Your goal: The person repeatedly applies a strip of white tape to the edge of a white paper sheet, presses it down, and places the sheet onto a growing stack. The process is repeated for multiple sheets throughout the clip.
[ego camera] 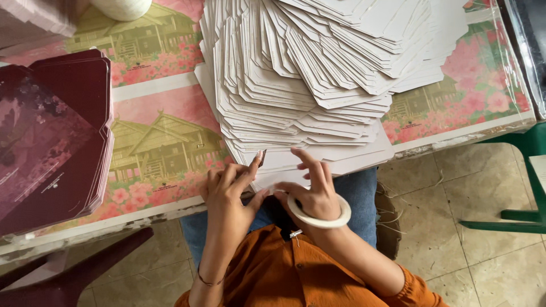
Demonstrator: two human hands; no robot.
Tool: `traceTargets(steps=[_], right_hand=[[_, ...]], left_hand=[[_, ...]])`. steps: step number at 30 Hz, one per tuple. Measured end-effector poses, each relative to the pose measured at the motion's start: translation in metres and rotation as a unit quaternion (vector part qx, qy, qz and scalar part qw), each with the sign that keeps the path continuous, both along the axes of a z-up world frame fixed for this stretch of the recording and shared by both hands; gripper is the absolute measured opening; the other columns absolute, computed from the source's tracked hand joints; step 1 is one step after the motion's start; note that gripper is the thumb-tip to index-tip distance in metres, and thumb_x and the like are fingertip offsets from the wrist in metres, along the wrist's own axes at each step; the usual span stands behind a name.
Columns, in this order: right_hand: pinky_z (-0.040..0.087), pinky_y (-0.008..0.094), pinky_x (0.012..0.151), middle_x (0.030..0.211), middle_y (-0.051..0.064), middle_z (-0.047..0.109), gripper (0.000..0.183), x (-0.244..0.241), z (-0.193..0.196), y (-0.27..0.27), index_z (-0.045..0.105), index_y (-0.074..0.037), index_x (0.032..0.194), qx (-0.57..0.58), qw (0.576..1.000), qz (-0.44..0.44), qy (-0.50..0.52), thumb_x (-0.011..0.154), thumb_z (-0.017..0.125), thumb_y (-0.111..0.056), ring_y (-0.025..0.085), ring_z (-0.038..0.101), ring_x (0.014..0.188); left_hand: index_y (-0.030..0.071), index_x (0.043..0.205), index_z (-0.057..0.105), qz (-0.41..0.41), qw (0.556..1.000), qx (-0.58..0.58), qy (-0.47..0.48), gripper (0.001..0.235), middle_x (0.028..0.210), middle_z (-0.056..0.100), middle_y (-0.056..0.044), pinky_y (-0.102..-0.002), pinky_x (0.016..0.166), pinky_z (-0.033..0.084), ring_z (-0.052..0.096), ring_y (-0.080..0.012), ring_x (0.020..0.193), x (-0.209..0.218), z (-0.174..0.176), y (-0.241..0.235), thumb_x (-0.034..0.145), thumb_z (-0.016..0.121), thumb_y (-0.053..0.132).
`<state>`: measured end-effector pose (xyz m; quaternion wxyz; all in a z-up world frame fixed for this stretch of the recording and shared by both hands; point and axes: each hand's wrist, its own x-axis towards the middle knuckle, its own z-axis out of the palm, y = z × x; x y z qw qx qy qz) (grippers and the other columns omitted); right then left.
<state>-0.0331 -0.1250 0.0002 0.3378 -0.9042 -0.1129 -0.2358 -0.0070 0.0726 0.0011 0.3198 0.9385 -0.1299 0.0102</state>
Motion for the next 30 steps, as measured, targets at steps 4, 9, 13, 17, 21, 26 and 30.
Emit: traceTargets(steps=[4, 9, 13, 17, 21, 26, 30], right_hand=[[0.061, 0.037, 0.082, 0.139, 0.014, 0.069, 0.016, -0.010, 0.029, -0.035, 0.082, -0.012, 0.086, 0.055, 0.997, -0.026, 0.050, 0.089, 0.089, -0.027, 0.030, 0.071, 0.098], [0.063, 0.041, 0.093, 0.144, 0.017, 0.064, 0.012, -0.009, 0.024, -0.085, 0.080, -0.004, 0.086, 0.072, 0.991, -0.061, 0.094, 0.085, 0.090, -0.010, 0.032, 0.073, 0.108], [0.058, 0.038, 0.094, 0.149, 0.009, 0.055, 0.012, -0.010, 0.013, -0.086, 0.081, -0.012, 0.085, 0.044, 0.983, -0.086, 0.158, 0.090, 0.089, -0.020, 0.023, 0.065, 0.117], [0.057, 0.042, 0.088, 0.141, 0.015, 0.061, 0.017, -0.007, 0.009, -0.084, 0.077, -0.008, 0.083, -0.031, 0.995, -0.079, 0.054, 0.086, 0.090, -0.017, 0.032, 0.065, 0.111], [0.058, 0.040, 0.086, 0.134, 0.012, 0.069, 0.016, -0.005, 0.034, -0.087, 0.079, -0.013, 0.084, -0.034, 0.995, -0.086, -0.021, 0.087, 0.093, -0.021, 0.030, 0.070, 0.105], [0.061, 0.045, 0.087, 0.124, 0.014, 0.072, 0.013, 0.009, 0.058, -0.077, 0.076, -0.009, 0.092, -0.024, 0.993, -0.099, -0.055, 0.096, 0.088, -0.015, 0.031, 0.074, 0.093], [0.062, 0.045, 0.089, 0.127, 0.018, 0.071, 0.005, 0.009, 0.075, -0.071, 0.077, -0.007, 0.101, -0.022, 0.992, -0.092, -0.084, 0.096, 0.080, -0.005, 0.036, 0.079, 0.104]], left_hand=[[0.037, 0.153, 0.066, 0.005, 1.000, 0.008, 0.007, 0.077, 0.109, 0.063, 0.012, -0.055, 0.097, 0.041, 0.054, -0.0239, 0.108, 0.000, -0.004, 0.000, 0.081, 0.092, 0.032], [0.036, 0.149, 0.070, 0.008, 0.999, 0.043, 0.019, 0.068, 0.111, 0.060, 0.008, -0.052, 0.094, 0.044, 0.053, -0.0252, 0.109, -0.001, -0.002, -0.003, 0.084, 0.091, 0.033], [0.039, 0.148, 0.071, -0.001, 0.998, 0.068, -0.015, 0.068, 0.112, 0.064, 0.006, -0.050, 0.085, 0.045, 0.053, -0.0275, 0.111, -0.003, -0.003, -0.023, 0.084, 0.092, 0.030], [0.030, 0.139, 0.076, -0.025, 0.997, 0.054, -0.047, 0.063, 0.112, 0.062, 0.000, -0.047, 0.082, 0.048, 0.056, -0.0281, 0.105, 0.003, -0.007, -0.063, 0.079, 0.094, 0.036], [0.017, 0.135, 0.078, -0.101, 0.987, 0.045, -0.115, 0.055, 0.108, 0.058, -0.002, -0.043, 0.073, 0.049, 0.060, -0.0266, 0.099, 0.007, 0.013, -0.104, 0.089, 0.082, 0.047], [0.018, 0.133, 0.079, -0.047, 0.950, 0.141, -0.276, 0.036, 0.090, 0.060, -0.003, -0.040, 0.069, 0.047, 0.061, -0.0248, 0.081, 0.056, 0.036, -0.113, 0.097, 0.080, 0.015], [0.030, 0.153, 0.066, 0.018, 0.892, 0.159, -0.423, 0.052, 0.093, 0.053, 0.003, -0.039, 0.081, 0.033, 0.054, -0.0181, 0.084, 0.054, 0.050, -0.111, 0.108, 0.069, 0.003]])
